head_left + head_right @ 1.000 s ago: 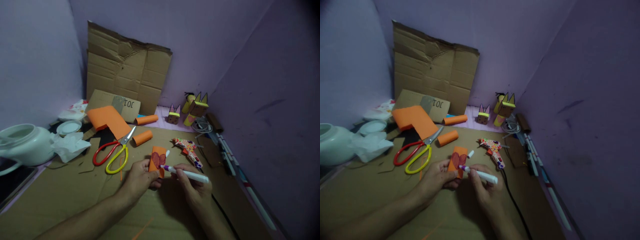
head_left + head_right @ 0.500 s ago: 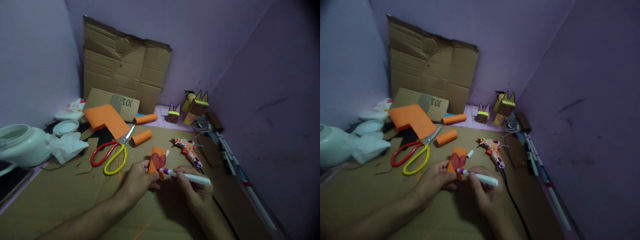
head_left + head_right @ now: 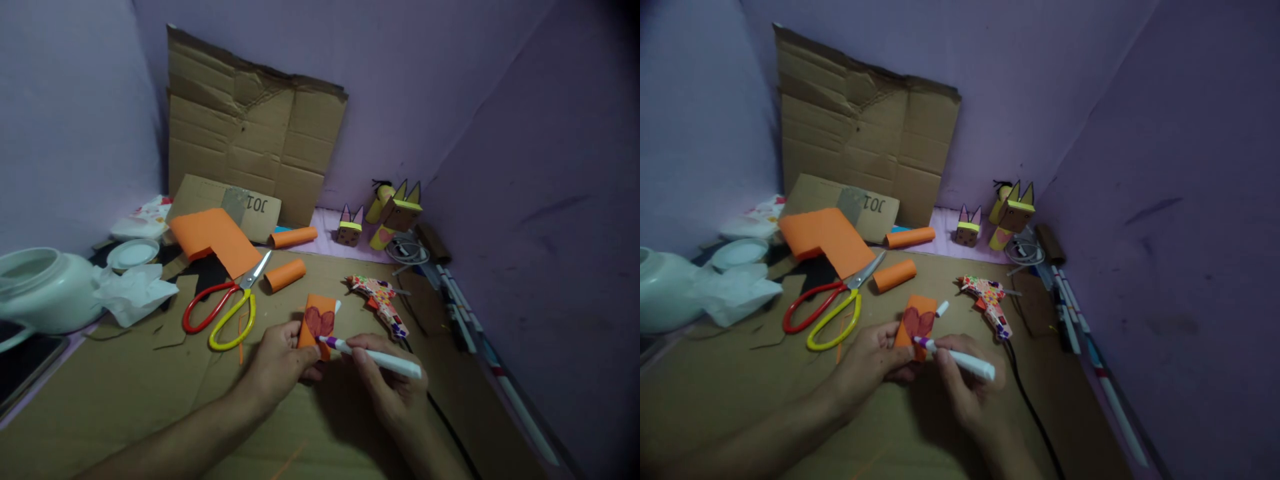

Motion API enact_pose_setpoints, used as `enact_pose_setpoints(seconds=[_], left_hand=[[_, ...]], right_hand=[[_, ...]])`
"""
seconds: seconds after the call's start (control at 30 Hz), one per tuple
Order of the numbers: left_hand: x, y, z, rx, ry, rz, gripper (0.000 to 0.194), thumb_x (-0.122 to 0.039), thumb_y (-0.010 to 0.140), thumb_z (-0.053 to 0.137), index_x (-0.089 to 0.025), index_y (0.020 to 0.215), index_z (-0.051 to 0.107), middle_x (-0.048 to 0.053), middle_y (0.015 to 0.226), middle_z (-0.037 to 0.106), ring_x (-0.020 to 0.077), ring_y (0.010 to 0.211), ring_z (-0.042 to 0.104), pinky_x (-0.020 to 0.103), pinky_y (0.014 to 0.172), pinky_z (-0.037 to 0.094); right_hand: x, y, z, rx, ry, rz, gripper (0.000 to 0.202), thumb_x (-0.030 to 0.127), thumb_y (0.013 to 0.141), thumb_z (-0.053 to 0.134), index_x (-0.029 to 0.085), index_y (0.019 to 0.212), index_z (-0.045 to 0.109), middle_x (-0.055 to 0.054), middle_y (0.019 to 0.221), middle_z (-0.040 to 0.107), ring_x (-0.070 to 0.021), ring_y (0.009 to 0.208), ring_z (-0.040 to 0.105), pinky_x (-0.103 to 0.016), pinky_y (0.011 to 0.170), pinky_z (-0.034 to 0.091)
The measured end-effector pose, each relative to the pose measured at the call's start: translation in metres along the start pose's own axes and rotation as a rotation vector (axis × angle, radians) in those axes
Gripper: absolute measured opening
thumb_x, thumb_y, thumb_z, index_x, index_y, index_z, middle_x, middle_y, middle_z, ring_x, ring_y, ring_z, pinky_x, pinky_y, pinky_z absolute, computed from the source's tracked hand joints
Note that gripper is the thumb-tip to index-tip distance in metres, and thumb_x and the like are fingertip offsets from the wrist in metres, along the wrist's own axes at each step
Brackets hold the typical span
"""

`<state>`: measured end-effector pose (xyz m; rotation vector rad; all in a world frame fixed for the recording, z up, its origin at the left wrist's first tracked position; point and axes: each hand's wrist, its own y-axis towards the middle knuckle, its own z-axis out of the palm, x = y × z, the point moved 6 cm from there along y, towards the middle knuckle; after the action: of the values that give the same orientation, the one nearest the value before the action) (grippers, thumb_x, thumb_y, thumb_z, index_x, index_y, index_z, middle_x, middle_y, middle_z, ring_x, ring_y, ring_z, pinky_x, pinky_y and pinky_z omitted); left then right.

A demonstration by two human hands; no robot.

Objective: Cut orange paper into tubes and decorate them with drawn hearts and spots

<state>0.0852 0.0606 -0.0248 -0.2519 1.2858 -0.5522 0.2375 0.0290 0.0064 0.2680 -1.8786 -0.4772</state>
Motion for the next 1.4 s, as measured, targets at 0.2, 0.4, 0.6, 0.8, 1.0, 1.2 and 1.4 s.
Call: enact_pose_setpoints(seconds=[0.2, 0.4, 0.6, 0.8, 1.0, 1.2, 1.4], left_hand=[[0.003, 0.0, 0.001, -0.007, 0.039, -0.02, 0.018, -0.008, 0.066, 0.065, -0.008, 0.084, 0.065, 0.005, 0.072, 0.07, 0.0113, 0.057, 0.062, 0.019, 0.051, 0.052], [0.001, -0.003, 0.003, 0.022, 0.029, 0.005, 0.017, -0.011, 0.063, 0.068, -0.009, 0.08, 0.068, 0.002, 0.069, 0.068, 0.0096, 0.056, 0.059, 0.017, 0.049, 0.05], [0.002, 0.0, 0.002, 0.035, 0.034, 0.026, 0.02, -0.016, 0.06, 0.072, -0.009, 0.079, 0.067, 0.003, 0.067, 0.068, 0.0103, 0.055, 0.059, 0.018, 0.05, 0.05], [0.003, 0.001, 0.001, 0.031, 0.043, 0.012, 0.019, -0.014, 0.06, 0.07, -0.009, 0.078, 0.066, 0.002, 0.067, 0.068, 0.0118, 0.056, 0.06, 0.02, 0.051, 0.051], [0.004, 0.002, 0.001, 0.024, 0.058, 0.005, 0.019, -0.013, 0.062, 0.068, -0.009, 0.08, 0.067, 0.003, 0.068, 0.068, 0.0112, 0.055, 0.06, 0.02, 0.051, 0.051], [0.005, 0.001, 0.001, 0.037, 0.111, 0.01, 0.02, -0.009, 0.062, 0.064, -0.01, 0.082, 0.067, 0.002, 0.067, 0.068, 0.0118, 0.057, 0.06, 0.02, 0.052, 0.05], [0.003, 0.0, 0.006, 0.072, 0.106, 0.058, 0.02, -0.014, 0.062, 0.065, -0.011, 0.082, 0.068, 0.0, 0.067, 0.066, 0.0116, 0.059, 0.058, 0.02, 0.051, 0.05]], right_hand=[[0.004, -0.001, -0.005, -0.055, 0.01, -0.042, 0.013, 0.019, 0.087, 0.06, 0.025, 0.087, 0.071, 0.0, 0.067, 0.068, -0.0146, 0.056, 0.063, -0.021, 0.049, 0.047], [0.012, 0.003, 0.0, 0.015, -0.03, -0.129, 0.02, 0.014, 0.086, 0.06, 0.026, 0.098, 0.071, -0.002, 0.078, 0.074, -0.0157, 0.066, 0.069, -0.022, 0.057, 0.053], [0.012, 0.004, -0.001, 0.006, -0.049, -0.104, 0.015, 0.016, 0.086, 0.059, 0.025, 0.09, 0.071, 0.0, 0.071, 0.072, -0.0135, 0.058, 0.066, -0.02, 0.051, 0.049], [0.012, 0.004, -0.002, 0.0, -0.052, -0.092, 0.016, 0.015, 0.087, 0.059, 0.025, 0.092, 0.07, 0.0, 0.071, 0.071, -0.0131, 0.059, 0.065, -0.019, 0.052, 0.049], [0.009, 0.002, -0.003, -0.006, -0.02, -0.075, 0.015, 0.014, 0.086, 0.06, 0.025, 0.089, 0.07, 0.001, 0.07, 0.071, -0.0125, 0.057, 0.065, -0.018, 0.051, 0.049], [0.008, 0.002, -0.004, -0.028, -0.025, -0.105, 0.019, 0.015, 0.086, 0.06, 0.027, 0.098, 0.07, 0.0, 0.078, 0.074, -0.0142, 0.066, 0.069, -0.02, 0.06, 0.054], [0.008, 0.003, -0.003, 0.007, -0.03, -0.087, 0.02, 0.014, 0.087, 0.06, 0.028, 0.098, 0.069, 0.001, 0.078, 0.073, -0.0131, 0.066, 0.069, -0.019, 0.058, 0.052]])
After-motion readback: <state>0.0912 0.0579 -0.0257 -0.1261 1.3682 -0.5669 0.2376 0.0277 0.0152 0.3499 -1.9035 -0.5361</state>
